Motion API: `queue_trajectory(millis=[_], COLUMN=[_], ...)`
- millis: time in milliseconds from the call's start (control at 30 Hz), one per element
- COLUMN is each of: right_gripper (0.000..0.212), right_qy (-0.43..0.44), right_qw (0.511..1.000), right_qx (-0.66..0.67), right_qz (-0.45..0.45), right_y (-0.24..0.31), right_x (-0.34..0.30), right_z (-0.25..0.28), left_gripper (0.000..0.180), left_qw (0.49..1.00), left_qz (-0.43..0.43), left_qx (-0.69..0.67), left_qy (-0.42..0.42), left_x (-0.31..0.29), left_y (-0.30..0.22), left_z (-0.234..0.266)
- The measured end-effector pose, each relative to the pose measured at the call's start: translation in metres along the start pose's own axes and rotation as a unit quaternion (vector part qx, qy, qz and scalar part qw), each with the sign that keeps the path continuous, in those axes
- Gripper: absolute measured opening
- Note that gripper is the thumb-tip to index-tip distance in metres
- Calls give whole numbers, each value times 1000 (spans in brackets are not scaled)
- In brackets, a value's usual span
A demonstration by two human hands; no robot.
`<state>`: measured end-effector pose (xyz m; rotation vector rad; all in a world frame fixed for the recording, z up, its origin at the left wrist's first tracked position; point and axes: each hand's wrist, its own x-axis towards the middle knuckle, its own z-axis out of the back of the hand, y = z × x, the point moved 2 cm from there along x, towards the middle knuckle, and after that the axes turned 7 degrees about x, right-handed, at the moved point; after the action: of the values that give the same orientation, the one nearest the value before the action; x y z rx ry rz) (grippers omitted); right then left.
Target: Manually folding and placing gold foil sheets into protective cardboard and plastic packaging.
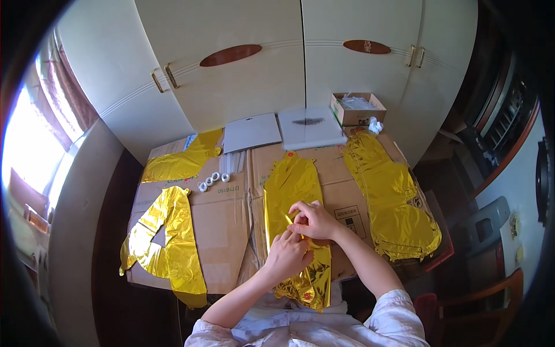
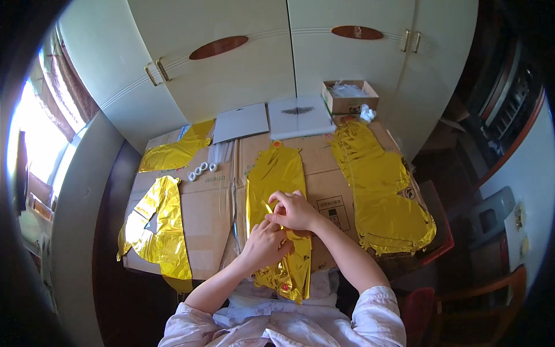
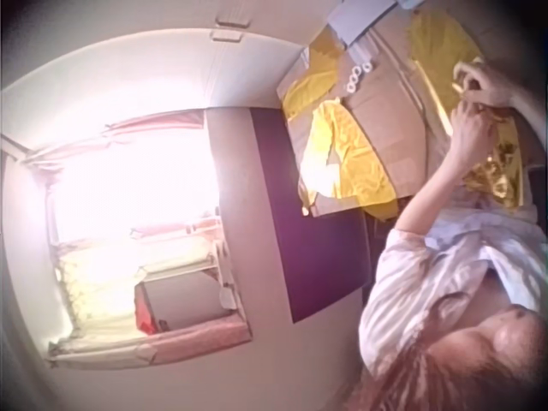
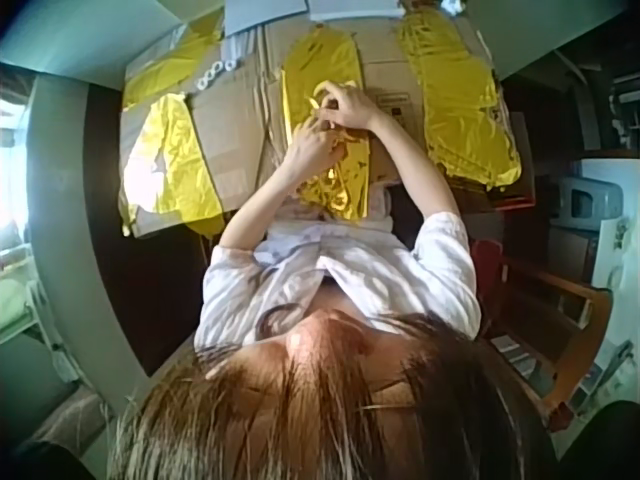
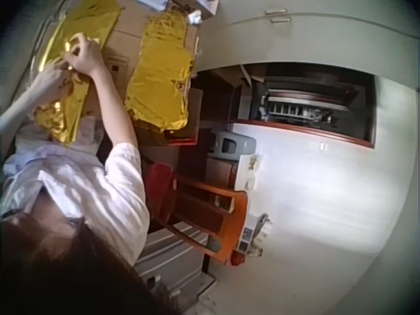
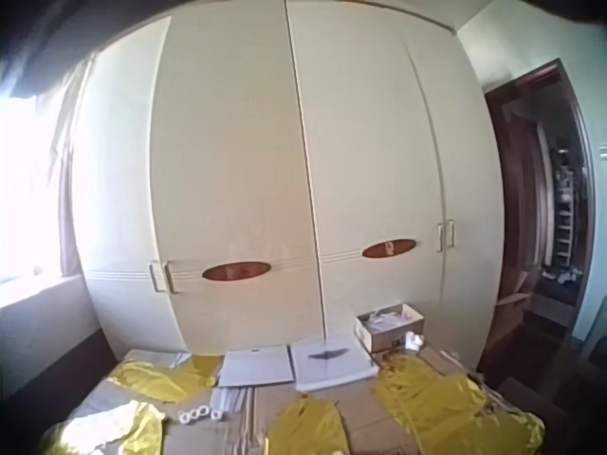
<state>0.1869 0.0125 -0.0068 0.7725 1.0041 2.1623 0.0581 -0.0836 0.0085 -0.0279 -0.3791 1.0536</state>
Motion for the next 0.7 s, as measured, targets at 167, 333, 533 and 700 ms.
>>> queue_trajectory(millis=[167, 333, 533, 700], right_gripper=[38, 25, 10, 9], right_qy=[-14, -35, -24, -9], right_qw=[999, 995, 985, 982], right_qx=[-42, -84, -139, -152], right_qz=[14, 36, 95, 109], right_y=[0, -7, -11, -8], right_x=[1, -1, -2, 1], right_z=[-3, -8, -9, -13], left_gripper=[27, 27, 31, 55], left_qw=[1000, 999, 996, 995], left_qz=[-16, -26, 81, 78], left_qx=[0, -15, -12, 22], left_qy=[14, 19, -17, 55], left_x=[-4, -4, 11, 22], left_y=[-6, -2, 74, 125], left_z=[1, 21, 35, 21])
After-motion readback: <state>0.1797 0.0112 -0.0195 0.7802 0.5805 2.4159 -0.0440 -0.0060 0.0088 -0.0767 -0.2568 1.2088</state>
